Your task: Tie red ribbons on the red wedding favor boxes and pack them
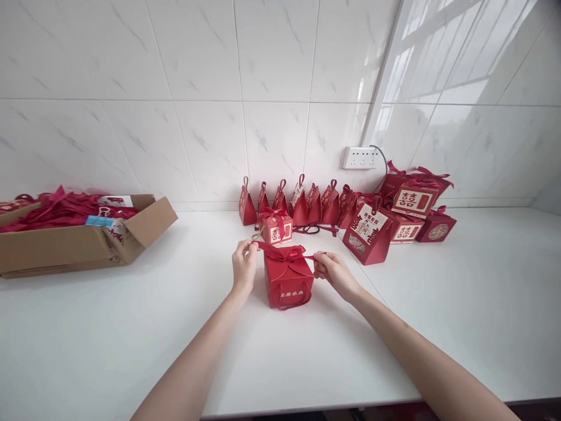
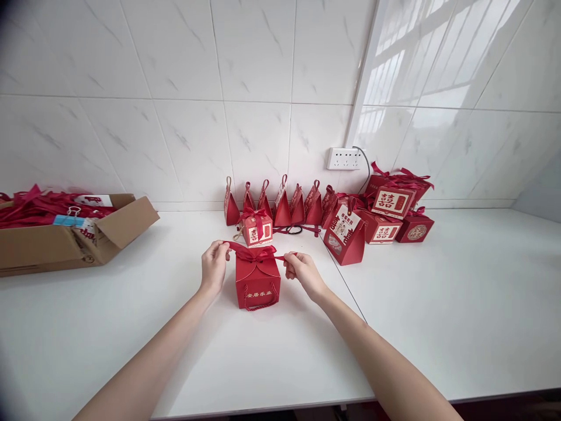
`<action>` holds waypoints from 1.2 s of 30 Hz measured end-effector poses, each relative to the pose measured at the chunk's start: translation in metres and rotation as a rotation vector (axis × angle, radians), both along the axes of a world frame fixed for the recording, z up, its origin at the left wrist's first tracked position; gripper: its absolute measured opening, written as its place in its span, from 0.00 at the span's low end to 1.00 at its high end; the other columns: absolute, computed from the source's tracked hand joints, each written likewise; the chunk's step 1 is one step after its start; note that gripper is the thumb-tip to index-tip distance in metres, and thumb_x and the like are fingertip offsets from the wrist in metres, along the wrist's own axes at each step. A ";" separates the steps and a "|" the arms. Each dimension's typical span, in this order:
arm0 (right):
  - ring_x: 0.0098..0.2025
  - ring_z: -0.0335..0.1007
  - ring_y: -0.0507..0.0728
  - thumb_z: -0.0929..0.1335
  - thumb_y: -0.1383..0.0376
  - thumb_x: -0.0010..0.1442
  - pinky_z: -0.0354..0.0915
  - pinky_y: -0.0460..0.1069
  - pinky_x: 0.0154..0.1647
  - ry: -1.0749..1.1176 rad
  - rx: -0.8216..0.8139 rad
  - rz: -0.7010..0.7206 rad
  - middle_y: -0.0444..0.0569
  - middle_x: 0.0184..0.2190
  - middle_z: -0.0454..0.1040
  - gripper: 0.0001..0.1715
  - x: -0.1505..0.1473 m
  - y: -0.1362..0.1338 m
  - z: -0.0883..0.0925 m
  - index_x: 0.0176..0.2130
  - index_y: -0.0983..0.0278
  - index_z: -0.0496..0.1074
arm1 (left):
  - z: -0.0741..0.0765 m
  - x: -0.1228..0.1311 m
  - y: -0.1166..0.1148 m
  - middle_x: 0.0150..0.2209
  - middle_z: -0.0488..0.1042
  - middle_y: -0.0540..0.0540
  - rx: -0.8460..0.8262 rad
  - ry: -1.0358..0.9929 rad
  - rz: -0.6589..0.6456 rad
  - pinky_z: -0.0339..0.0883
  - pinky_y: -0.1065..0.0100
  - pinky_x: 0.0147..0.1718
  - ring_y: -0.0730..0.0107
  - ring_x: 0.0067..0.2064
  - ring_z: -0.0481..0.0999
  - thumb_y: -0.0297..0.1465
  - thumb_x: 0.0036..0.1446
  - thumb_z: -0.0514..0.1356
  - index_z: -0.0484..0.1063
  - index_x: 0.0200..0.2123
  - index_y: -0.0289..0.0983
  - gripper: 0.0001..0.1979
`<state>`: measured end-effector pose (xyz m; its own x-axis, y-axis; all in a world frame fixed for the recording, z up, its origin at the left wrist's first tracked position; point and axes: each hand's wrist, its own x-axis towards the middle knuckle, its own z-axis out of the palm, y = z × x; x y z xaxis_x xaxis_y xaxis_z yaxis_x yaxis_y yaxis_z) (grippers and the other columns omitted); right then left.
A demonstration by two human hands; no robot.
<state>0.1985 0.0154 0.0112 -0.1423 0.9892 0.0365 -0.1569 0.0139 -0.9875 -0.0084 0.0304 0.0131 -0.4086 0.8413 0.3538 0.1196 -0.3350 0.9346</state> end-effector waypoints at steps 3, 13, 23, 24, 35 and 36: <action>0.20 0.53 0.49 0.67 0.58 0.48 0.52 0.47 0.24 0.016 0.041 -0.050 0.38 0.16 0.54 0.19 0.000 -0.003 0.002 0.17 0.62 0.55 | 0.006 -0.001 -0.005 0.23 0.63 0.51 0.030 0.017 0.022 0.57 0.71 0.27 0.73 0.27 0.62 0.32 0.49 0.55 0.62 0.18 0.38 0.10; 0.18 0.52 0.49 0.66 0.65 0.45 0.60 0.48 0.24 0.354 0.156 -0.298 0.37 0.14 0.47 0.14 0.018 0.008 0.008 0.17 0.60 0.54 | 0.002 -0.014 0.002 0.21 0.57 0.53 0.198 -0.219 0.113 0.53 0.71 0.24 0.76 0.23 0.57 0.30 0.44 0.53 0.56 0.15 0.37 0.10; 0.14 0.46 0.46 0.62 0.70 0.41 0.59 0.44 0.19 0.695 0.160 -0.431 0.36 0.11 0.46 0.14 0.033 0.009 0.024 0.15 0.62 0.49 | 0.017 -0.038 0.010 0.18 0.50 0.55 0.219 -0.604 0.332 0.54 0.72 0.22 0.78 0.21 0.55 0.30 0.36 0.52 0.49 0.14 0.37 0.10; 0.13 0.46 0.46 0.61 0.70 0.42 0.59 0.44 0.19 0.713 0.152 -0.435 0.36 0.11 0.47 0.13 0.035 0.010 0.024 0.15 0.62 0.49 | 0.019 -0.040 0.010 0.18 0.50 0.55 0.210 -0.637 0.349 0.54 0.72 0.22 0.78 0.21 0.55 0.30 0.36 0.52 0.49 0.15 0.37 0.09; 0.12 0.45 0.45 0.61 0.69 0.42 0.53 0.41 0.15 0.806 0.181 -0.457 0.36 0.11 0.45 0.16 0.053 0.012 0.027 0.17 0.63 0.44 | 0.025 -0.059 0.010 0.21 0.54 0.54 0.122 -0.812 0.507 0.54 0.72 0.24 0.77 0.24 0.57 0.29 0.36 0.51 0.51 0.18 0.37 0.06; 0.12 0.45 0.45 0.61 0.69 0.42 0.52 0.41 0.14 0.808 0.184 -0.446 0.36 0.11 0.45 0.16 0.054 0.012 0.027 0.17 0.63 0.44 | 0.025 -0.060 0.010 0.21 0.54 0.54 0.118 -0.810 0.516 0.54 0.72 0.24 0.77 0.24 0.57 0.29 0.36 0.51 0.52 0.18 0.37 0.06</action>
